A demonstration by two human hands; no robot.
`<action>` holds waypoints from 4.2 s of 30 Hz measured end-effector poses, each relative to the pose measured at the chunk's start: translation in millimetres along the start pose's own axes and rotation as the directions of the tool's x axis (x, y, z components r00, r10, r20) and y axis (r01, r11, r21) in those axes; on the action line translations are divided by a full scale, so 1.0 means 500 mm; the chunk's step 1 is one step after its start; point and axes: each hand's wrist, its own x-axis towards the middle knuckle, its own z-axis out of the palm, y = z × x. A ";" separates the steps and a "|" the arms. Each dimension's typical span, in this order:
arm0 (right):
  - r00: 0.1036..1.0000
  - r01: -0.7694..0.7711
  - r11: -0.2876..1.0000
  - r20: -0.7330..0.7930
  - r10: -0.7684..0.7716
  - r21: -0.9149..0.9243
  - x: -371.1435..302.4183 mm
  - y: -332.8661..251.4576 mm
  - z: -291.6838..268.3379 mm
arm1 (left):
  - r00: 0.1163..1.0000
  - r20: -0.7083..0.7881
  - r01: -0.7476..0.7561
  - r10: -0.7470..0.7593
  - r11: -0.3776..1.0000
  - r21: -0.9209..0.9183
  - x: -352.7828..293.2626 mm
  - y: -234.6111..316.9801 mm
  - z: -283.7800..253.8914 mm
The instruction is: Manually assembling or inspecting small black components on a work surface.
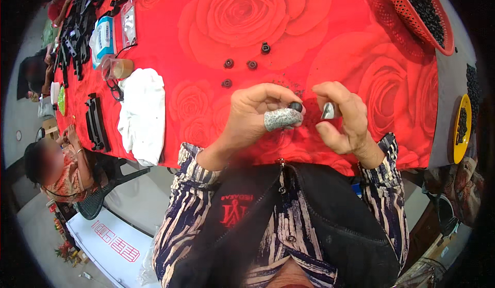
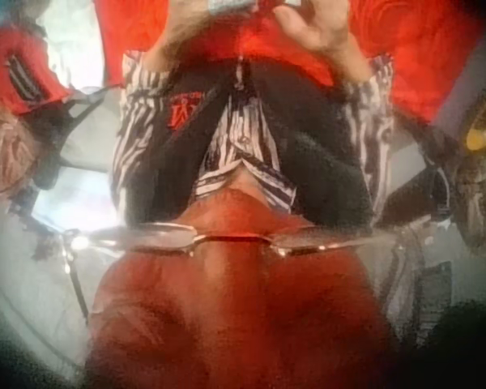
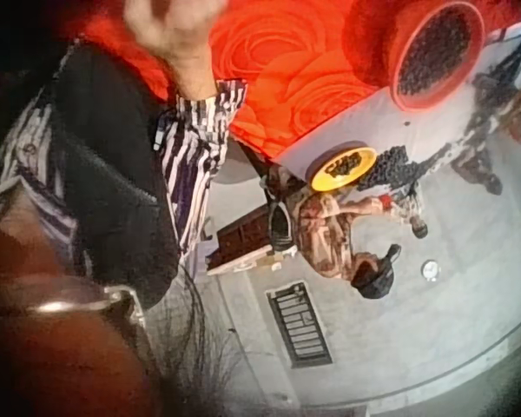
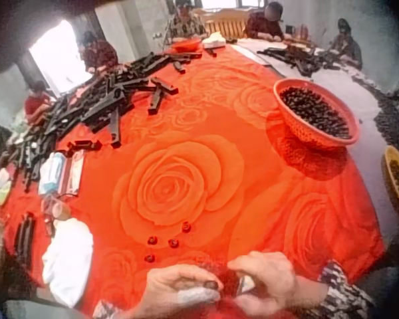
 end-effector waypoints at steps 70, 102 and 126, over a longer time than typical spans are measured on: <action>0.943 -0.329 0.944 0.036 0.330 -0.033 0.003 -0.005 0.009 | 1.000 -0.010 -0.005 0.004 0.994 -0.109 0.014 -0.022 -0.005; 0.936 -0.344 0.938 0.055 0.347 -0.046 -0.004 -0.003 0.016 | 1.000 0.013 0.023 -0.022 0.998 -0.053 0.018 -0.025 -0.005; 0.948 -0.248 0.965 0.186 0.259 -0.081 -0.005 0.015 0.000 | 0.985 0.095 0.135 -0.144 0.986 0.095 0.008 -0.021 -0.005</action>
